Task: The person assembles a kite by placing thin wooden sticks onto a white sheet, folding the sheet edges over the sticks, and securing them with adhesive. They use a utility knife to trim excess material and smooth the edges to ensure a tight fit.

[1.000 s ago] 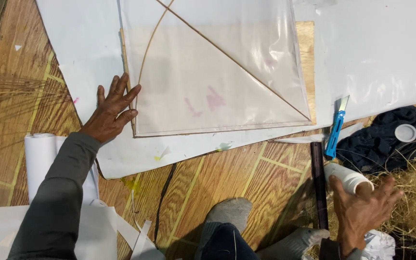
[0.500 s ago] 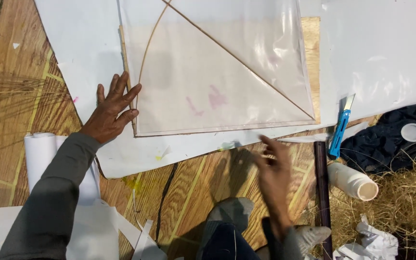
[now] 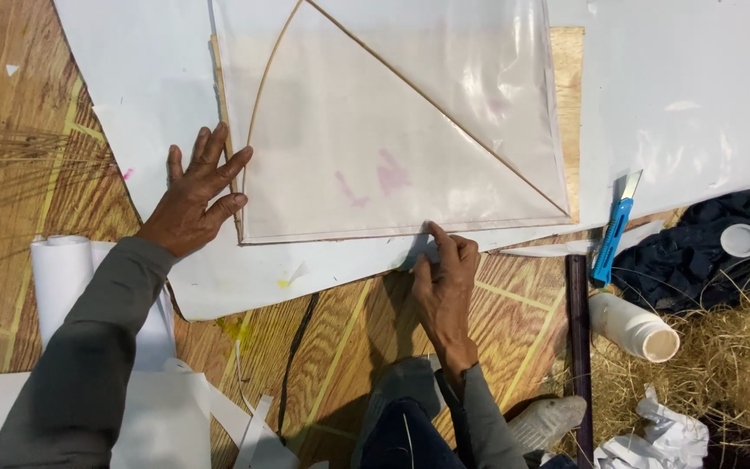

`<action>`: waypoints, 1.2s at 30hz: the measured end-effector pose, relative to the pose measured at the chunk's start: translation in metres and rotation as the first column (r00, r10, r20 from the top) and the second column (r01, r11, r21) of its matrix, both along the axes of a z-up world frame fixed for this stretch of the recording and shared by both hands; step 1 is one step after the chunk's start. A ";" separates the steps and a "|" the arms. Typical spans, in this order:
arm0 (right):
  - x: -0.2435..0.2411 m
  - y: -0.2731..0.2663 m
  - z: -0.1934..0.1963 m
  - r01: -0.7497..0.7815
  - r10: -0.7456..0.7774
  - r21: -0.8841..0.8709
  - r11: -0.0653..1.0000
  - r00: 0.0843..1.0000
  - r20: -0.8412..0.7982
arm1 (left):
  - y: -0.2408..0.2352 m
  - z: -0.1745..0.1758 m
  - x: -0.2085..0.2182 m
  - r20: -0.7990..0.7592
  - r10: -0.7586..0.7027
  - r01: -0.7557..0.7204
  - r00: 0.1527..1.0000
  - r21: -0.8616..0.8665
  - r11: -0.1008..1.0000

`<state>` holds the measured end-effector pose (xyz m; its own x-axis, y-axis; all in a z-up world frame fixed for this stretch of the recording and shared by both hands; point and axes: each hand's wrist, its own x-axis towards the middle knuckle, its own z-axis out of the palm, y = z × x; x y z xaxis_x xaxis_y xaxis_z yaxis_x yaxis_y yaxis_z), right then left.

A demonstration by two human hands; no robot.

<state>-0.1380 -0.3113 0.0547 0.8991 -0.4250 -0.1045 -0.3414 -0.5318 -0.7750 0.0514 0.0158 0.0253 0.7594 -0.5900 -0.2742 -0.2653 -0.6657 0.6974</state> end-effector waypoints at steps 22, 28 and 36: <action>-0.002 0.014 -0.033 -0.263 0.277 -0.314 0.912 0.961 0.000 | -0.001 0.003 0.002 0.000 -0.009 0.009 1.000 -0.008 1.000; 0.000 -0.011 -0.017 -0.096 0.109 -0.383 0.919 0.994 0.013 | -0.002 0.004 0.000 0.003 -0.005 0.005 1.000 -0.013 1.000; 0.011 0.041 -0.013 -0.276 0.295 -0.316 0.908 0.955 0.012 | 0.000 0.001 0.001 0.008 -0.012 0.012 1.000 -0.019 1.000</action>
